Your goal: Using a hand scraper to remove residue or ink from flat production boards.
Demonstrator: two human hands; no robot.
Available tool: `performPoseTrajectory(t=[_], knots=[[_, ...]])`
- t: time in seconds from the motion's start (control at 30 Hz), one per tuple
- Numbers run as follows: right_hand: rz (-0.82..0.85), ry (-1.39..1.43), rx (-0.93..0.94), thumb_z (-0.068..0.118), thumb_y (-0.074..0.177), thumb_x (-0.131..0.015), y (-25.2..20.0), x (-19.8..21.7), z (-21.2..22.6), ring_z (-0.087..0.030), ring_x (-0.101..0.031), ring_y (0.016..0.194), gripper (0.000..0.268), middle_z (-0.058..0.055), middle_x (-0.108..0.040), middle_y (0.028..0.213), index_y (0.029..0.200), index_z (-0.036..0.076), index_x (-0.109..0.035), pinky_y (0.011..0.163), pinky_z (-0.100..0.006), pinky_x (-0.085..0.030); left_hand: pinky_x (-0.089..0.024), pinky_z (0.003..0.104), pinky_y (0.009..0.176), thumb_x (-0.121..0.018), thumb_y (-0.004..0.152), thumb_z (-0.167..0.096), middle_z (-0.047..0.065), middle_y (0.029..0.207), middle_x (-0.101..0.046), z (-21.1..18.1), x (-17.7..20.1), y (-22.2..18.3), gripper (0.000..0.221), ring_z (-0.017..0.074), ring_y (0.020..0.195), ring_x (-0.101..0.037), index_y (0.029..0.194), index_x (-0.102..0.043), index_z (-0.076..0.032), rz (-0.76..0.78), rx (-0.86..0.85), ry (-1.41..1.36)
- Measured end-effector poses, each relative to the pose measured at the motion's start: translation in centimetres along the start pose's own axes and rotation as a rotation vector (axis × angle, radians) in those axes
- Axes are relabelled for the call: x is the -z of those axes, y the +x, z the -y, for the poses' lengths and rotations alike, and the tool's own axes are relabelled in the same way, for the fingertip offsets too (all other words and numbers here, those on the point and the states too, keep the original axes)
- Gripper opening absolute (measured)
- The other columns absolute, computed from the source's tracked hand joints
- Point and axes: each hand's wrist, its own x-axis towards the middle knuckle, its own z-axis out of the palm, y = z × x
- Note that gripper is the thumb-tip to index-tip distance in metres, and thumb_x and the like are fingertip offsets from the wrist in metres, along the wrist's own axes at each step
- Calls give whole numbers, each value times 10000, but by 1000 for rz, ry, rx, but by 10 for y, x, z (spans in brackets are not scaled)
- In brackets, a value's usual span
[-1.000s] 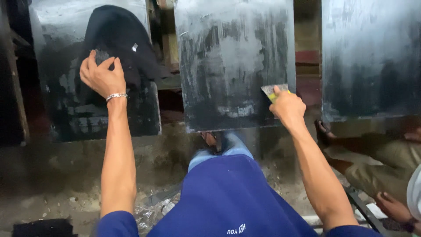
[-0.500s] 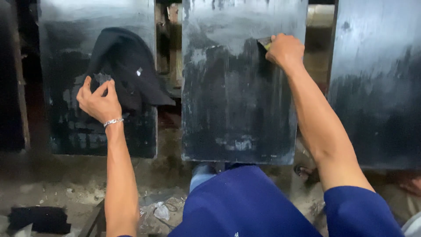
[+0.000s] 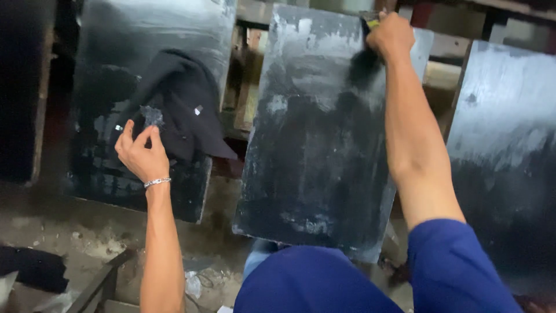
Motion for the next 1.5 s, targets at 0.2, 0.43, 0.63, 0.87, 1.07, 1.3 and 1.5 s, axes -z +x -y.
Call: performPoseTrajectory(t=[0.2,0.43,0.63,0.87,1.07,1.3,1.5], knots=[[-114,428,336,189,909,-714,-120,10,-3,-336,-675,1045,794,-186,-625,1314,1609,236,-342,807,-447,-545,-487,571,846,-949,908,-172,170,1397,-664,7,-2,6,290,376,1181,-582,717,-752,-79,-80,10,42],[-119,651,467,83,742,-851,-347,10,48,-541,-622,1149,806,-351,-650,1266,1495,146,-569,956,-538,-536,-368,664,1201,-1077,811,-271,359,1591,-238,-55,30,-13,1164,601,1397,-442,1657,-293,-117,-64,298,-235],[139,204,483,316,778,-775,-468,-15,86,-461,-722,949,848,-155,-624,1355,1536,506,-445,813,-564,-596,-547,470,1053,-796,920,-75,336,1320,-641,-143,60,-78,611,387,1211,-657,1473,-538,-37,618,559,-1384],[138,1,339,367,834,-677,-534,-60,119,-467,-733,798,720,-110,-597,1327,1470,609,-442,729,-559,-617,-627,272,767,-865,836,-196,56,919,-810,-77,84,-99,225,85,841,-741,1058,-838,-209,911,602,-1164],[298,-57,80,408,846,-628,-559,-87,150,-486,-727,914,682,-123,-597,1325,1478,591,-448,797,-587,-611,-652,313,767,-829,854,-99,172,958,-789,-24,79,-126,219,202,832,-769,1072,-821,-115,1025,730,-1218],[493,-200,-144,345,856,-612,-533,-143,141,-432,-732,1063,683,-181,-725,1187,1495,541,-469,879,-556,-599,-671,387,826,-783,921,-104,263,1012,-754,29,88,-115,293,241,818,-763,1160,-737,59,967,969,-1272],[382,-193,-75,317,818,-702,-460,-115,186,-404,-726,1086,706,-185,-747,1141,1497,410,-531,903,-560,-590,-665,396,835,-760,963,-240,244,960,-740,25,94,-100,354,238,815,-742,1120,-736,77,917,1108,-1226]])
